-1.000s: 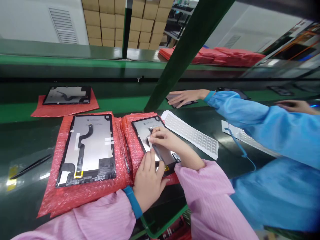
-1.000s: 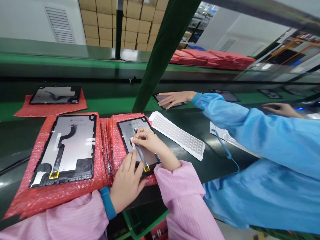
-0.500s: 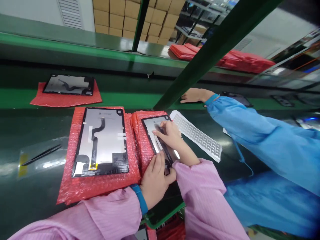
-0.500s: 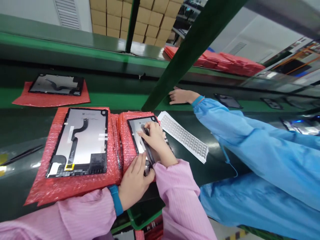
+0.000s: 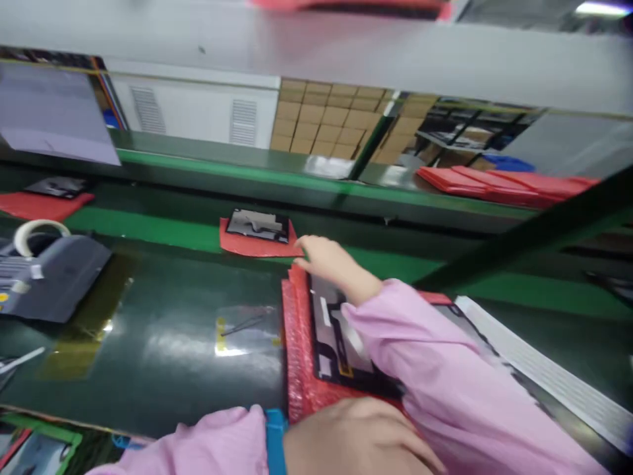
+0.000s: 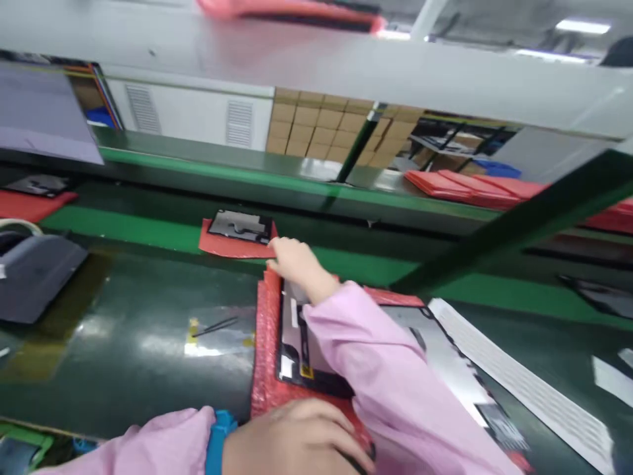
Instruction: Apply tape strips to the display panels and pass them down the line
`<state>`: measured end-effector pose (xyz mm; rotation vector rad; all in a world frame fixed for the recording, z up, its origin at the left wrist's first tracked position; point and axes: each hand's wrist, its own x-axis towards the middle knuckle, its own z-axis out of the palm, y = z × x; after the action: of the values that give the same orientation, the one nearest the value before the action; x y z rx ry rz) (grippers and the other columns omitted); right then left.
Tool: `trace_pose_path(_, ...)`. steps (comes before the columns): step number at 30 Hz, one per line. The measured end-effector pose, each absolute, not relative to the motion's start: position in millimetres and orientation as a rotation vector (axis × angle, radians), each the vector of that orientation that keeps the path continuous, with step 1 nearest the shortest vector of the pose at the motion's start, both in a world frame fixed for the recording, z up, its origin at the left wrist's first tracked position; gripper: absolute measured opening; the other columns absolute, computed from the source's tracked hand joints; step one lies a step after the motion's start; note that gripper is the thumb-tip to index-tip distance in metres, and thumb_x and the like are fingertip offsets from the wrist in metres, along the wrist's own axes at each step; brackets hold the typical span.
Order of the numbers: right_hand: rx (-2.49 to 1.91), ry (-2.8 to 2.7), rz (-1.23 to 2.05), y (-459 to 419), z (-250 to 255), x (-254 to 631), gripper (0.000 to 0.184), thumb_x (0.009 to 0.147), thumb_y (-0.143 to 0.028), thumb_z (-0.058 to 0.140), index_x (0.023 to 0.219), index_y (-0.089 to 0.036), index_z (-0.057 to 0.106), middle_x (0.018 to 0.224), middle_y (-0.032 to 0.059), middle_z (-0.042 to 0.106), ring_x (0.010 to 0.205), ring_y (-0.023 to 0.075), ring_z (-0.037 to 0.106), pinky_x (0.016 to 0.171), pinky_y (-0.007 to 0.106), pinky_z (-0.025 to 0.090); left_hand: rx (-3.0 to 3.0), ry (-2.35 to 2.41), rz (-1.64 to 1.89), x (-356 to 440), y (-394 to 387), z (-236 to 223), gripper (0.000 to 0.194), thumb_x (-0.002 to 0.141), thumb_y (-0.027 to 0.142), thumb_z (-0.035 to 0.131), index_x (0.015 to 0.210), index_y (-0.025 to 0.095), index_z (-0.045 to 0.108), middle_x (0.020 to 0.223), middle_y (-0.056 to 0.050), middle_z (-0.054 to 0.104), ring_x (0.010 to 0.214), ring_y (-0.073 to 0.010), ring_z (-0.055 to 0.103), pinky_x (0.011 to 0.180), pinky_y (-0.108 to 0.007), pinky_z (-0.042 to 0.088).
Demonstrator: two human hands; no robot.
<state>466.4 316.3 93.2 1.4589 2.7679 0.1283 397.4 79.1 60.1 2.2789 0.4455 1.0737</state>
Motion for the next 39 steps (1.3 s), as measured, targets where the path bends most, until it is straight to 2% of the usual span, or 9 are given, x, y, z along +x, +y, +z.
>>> trace_pose_path(4, 1.319, 2.702, 0.25, 335.3, 65.1, 362.6, 0.032, 0.094, -0.019, 0.059, 0.126, -0.016, 0.059, 0.134, 0.0135, 0.06, 0.116, 0.0265, 0.06, 0.096, 0.042, 0.048, 1.769, 0.828, 1.256, 309.9, 96.8, 72.8, 0.03, 0.089, 0.008, 0.04, 0.095, 0.017, 0.068, 0.099, -0.009, 0.074, 0.098, -0.0184, 0.067, 0.096, -0.03, 0.049)
trace_pose_path(8, 1.383, 2.549, 0.327, 372.5, 42.6, 336.0, 0.037, 0.096, -0.032, 0.062, 0.129, -0.018, 0.057, 0.132, 0.0105, 0.059, 0.111, 0.0256, 0.062, 0.092, 0.048, 0.053, 1.312, 1.151, 1.27, 237.3, 110.8, 54.0, 0.025, 0.095, 0.021, 0.043, 0.095, 0.019, 0.068, 0.099, -0.008, 0.07, 0.098, -0.0205, 0.065, 0.091, -0.033, 0.046)
trace_pose_path(16, 1.347, 2.517, 0.224, 421.4, 34.9, 333.1, 0.031, 0.097, -0.033, 0.061, 0.124, -0.018, 0.06, 0.127, 0.0095, 0.061, 0.106, 0.0223, 0.064, 0.089, 0.043, 0.056, 0.629, 0.948, 1.28, 188.1, 160.9, 7.4, 0.015, 0.078, 0.03, 0.07, 0.085, 0.017, 0.068, 0.091, -0.008, 0.072, 0.09, -0.0218, 0.065, 0.083, -0.033, 0.046)
trace_pose_path(19, 1.379, 2.542, 0.145, 414.1, 40.5, 322.8, 0.029, 0.096, -0.033, 0.061, 0.121, -0.017, 0.062, 0.123, 0.0087, 0.063, 0.105, 0.022, 0.064, 0.09, 0.044, 0.055, 0.519, 0.881, 1.265, 191.5, 174.3, 0.3, 0.027, 0.072, 0.032, 0.076, 0.092, 0.015, 0.069, 0.101, -0.013, 0.073, 0.094, -0.0249, 0.067, 0.084, -0.036, 0.049)
trace_pose_path(23, 1.354, 2.65, -0.079, 379.2, 41.6, 299.7, 0.021, 0.095, -0.027, 0.06, 0.111, -0.015, 0.067, 0.114, 0.0107, 0.068, 0.105, 0.0233, 0.064, 0.089, 0.04, 0.053, 0.33, 0.818, 1.348, 200.0, 202.0, -0.1, 0.059, 0.07, 0.036, 0.083, 0.121, 0.02, 0.056, 0.129, -0.017, 0.063, 0.112, -0.0277, 0.065, 0.096, -0.041, 0.049)
trace_pose_path(28, 1.237, 2.72, -0.541, 360.9, 40.0, 283.8, 0.023, 0.087, -0.033, 0.069, 0.108, -0.024, 0.072, 0.103, 0.0016, 0.075, 0.093, 0.0176, 0.069, 0.081, 0.025, 0.053, 0.15, 0.842, 1.6, 199.0, 243.8, 0.6, 0.065, 0.081, 0.032, 0.075, 0.131, 0.032, 0.033, 0.128, -0.007, 0.063, 0.11, -0.0177, 0.067, 0.096, -0.033, 0.051)
trace_pose_path(34, 1.667, 2.638, -0.553, 406.6, 42.3, 282.1, 0.046, 0.093, -0.033, 0.065, 0.134, -0.015, 0.055, 0.138, 0.0153, 0.056, 0.122, 0.028, 0.057, 0.102, 0.048, 0.046, 0.069, 0.924, 1.772, 175.1, 226.2, -10.2, 0.073, 0.063, 0.005, 0.077, 0.118, 0.032, 0.036, 0.117, -0.001, 0.064, 0.1, -0.0148, 0.067, 0.092, -0.031, 0.053)
trace_pose_path(36, 1.726, 2.584, -0.567, 414.5, 39.5, 276.6, 0.043, 0.093, -0.034, 0.066, 0.131, -0.017, 0.057, 0.136, 0.0123, 0.056, 0.12, 0.0284, 0.058, 0.1, 0.052, 0.047, 0.088, 0.925, 1.789, 167.9, 211.4, -12.0, 0.073, 0.059, 0.004, 0.076, 0.116, 0.031, 0.038, 0.117, -0.002, 0.064, 0.104, -0.0169, 0.067, 0.093, -0.033, 0.052)
trace_pose_path(39, 1.704, 2.528, -0.676, 417.6, 39.2, 268.4, 0.033, 0.094, -0.035, 0.065, 0.121, -0.016, 0.062, 0.124, 0.0091, 0.063, 0.108, 0.0239, 0.063, 0.093, 0.047, 0.052, 0.128, 0.926, 1.785, 157.6, 195.8, -10.7, 0.069, 0.058, 0.007, 0.072, 0.115, 0.031, 0.04, 0.118, -0.003, 0.065, 0.109, -0.0204, 0.066, 0.092, -0.036, 0.052)
